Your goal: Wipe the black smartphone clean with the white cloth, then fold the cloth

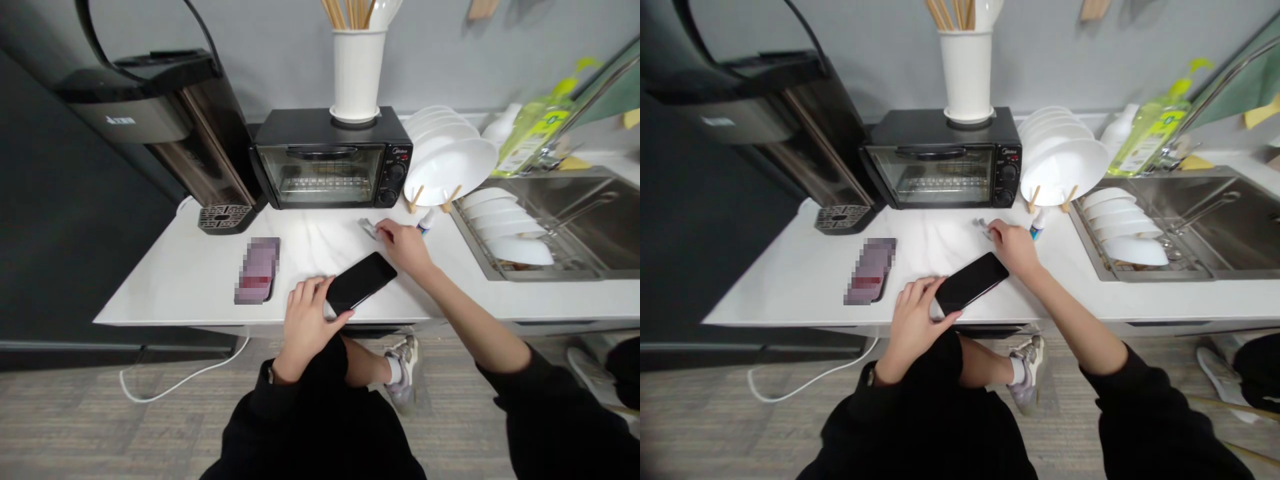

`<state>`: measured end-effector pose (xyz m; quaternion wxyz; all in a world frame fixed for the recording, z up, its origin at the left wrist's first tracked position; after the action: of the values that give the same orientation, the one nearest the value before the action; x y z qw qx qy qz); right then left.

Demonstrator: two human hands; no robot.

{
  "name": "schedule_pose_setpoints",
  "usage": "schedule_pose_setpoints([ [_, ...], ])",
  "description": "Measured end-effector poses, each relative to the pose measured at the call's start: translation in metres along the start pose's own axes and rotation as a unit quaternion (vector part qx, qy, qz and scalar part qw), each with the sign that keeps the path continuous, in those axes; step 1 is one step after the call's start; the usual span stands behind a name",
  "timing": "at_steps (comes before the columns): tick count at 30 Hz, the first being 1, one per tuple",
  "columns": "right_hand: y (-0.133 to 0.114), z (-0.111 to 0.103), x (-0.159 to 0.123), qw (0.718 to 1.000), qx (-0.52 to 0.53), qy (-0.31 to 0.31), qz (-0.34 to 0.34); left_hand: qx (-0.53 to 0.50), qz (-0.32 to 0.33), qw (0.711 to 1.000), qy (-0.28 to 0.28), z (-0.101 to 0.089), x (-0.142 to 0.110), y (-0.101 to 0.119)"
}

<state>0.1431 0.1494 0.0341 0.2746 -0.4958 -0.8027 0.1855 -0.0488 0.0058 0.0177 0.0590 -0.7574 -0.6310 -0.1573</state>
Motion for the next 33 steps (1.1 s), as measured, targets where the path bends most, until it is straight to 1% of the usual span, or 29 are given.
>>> schedule_pose_setpoints([
  [1, -0.015, 0.008, -0.019, 1.0, 0.008, -0.014, -0.017, 0.006, -0.006, 1.0, 0.005, 0.001, 0.001, 0.001],
  [4, -0.063, 0.037, -0.079, 0.992, 0.037, -0.076, -0.095, 0.018, -0.014, 1.0, 0.008, 0.005, 0.003, 0.003],
  [6, -0.084, 0.051, -0.104, 0.976, 0.076, -0.125, -0.164, 0.027, -0.017, 0.999, 0.005, 0.007, 0.004, 0.002],
  [7, -0.087, 0.054, -0.11, 0.967, 0.093, -0.147, -0.185, 0.031, -0.019, 0.999, 0.006, 0.007, 0.004, 0.001],
  [8, -0.085, 0.053, -0.11, 0.967, 0.093, -0.147, -0.187, 0.033, -0.018, 0.999, 0.01, 0.006, 0.004, 0.001],
  [10, -0.065, 0.039, -0.097, 0.987, 0.069, -0.072, -0.125, 0.034, -0.015, 0.999, 0.023, 0.004, 0.005, 0.001],
  [11, -0.059, 0.035, -0.092, 0.991, 0.062, -0.048, -0.106, 0.034, -0.014, 0.999, 0.027, 0.003, 0.005, 0.001],
  [12, -0.058, 0.034, -0.089, 0.992, 0.06, -0.039, -0.102, 0.036, -0.013, 0.999, 0.026, 0.003, 0.005, 0.002],
  [13, -0.062, 0.036, -0.089, 0.99, 0.063, -0.046, -0.114, 0.039, -0.014, 0.999, 0.02, 0.003, 0.005, 0.002],
  [14, -0.07, 0.043, -0.091, 0.984, 0.072, -0.073, -0.146, 0.044, -0.017, 0.999, 0.013, 0.004, 0.005, 0.001],
  [15, -0.081, 0.05, -0.095, 0.972, 0.085, -0.108, -0.192, 0.049, -0.019, 0.999, 0.009, 0.005, 0.004, 0.001],
  [16, -0.088, 0.054, -0.098, 0.963, 0.088, -0.13, -0.219, 0.052, -0.021, 0.998, 0.008, 0.005, 0.004, 0.001],
  [17, -0.089, 0.055, -0.099, 0.963, 0.084, -0.128, -0.222, 0.052, -0.021, 0.998, 0.014, 0.004, 0.004, 0.001],
  [19, -0.072, 0.043, -0.09, 0.987, 0.062, -0.048, -0.138, 0.049, -0.02, 0.998, 0.032, 0.002, 0.004, 0.0],
  [20, -0.069, 0.041, -0.09, 0.991, 0.061, -0.028, -0.119, 0.049, -0.019, 0.998, 0.035, 0.001, 0.004, 0.0],
  [21, -0.068, 0.041, -0.092, 0.991, 0.063, -0.023, -0.117, 0.051, -0.018, 0.998, 0.031, 0.002, 0.004, 0.001],
  [22, -0.07, 0.044, -0.095, 0.989, 0.07, -0.033, -0.128, 0.059, -0.019, 0.998, 0.023, 0.003, 0.005, 0.001],
  [23, -0.075, 0.047, -0.099, 0.983, 0.083, -0.054, -0.155, 0.07, -0.021, 0.997, 0.014, 0.005, 0.005, 0.001],
  [24, -0.08, 0.051, -0.104, 0.972, 0.111, -0.085, -0.188, 0.083, -0.025, 0.996, 0.008, 0.005, 0.006, 0.002],
  [25, -0.08, 0.052, -0.109, 0.963, 0.137, -0.11, -0.205, 0.096, -0.031, 0.995, 0.007, 0.004, 0.006, 0.003],
  [27, -0.058, 0.038, -0.108, 0.971, 0.16, -0.078, -0.159, 0.124, -0.043, 0.991, 0.017, -0.002, 0.004, 0.005],
  [29, -0.03, 0.02, -0.108, 0.979, 0.166, -0.04, -0.116, 0.147, -0.04, 0.988, 0.023, -0.007, 0.0, 0.01],
  [31, -0.006, 0.004, -0.111, 0.982, 0.172, -0.005, -0.081, 0.15, -0.004, 0.989, 0.014, -0.008, -0.005, 0.017],
  [33, 0.011, -0.006, -0.117, 0.981, 0.188, 0.026, -0.05, 0.108, 0.068, 0.992, 0.004, -0.006, -0.009, 0.028],
])
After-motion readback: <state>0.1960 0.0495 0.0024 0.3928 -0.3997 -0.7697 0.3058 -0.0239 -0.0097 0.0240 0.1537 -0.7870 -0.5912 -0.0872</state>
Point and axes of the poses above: each hand's wrist, its own x-axis towards the middle knuckle, its own z-axis out of the palm, y = z × x, the point moved 9 cm from there along x, towards the middle knuckle, and after that the axes turned 14 degrees about x, right-handed, at the moved point
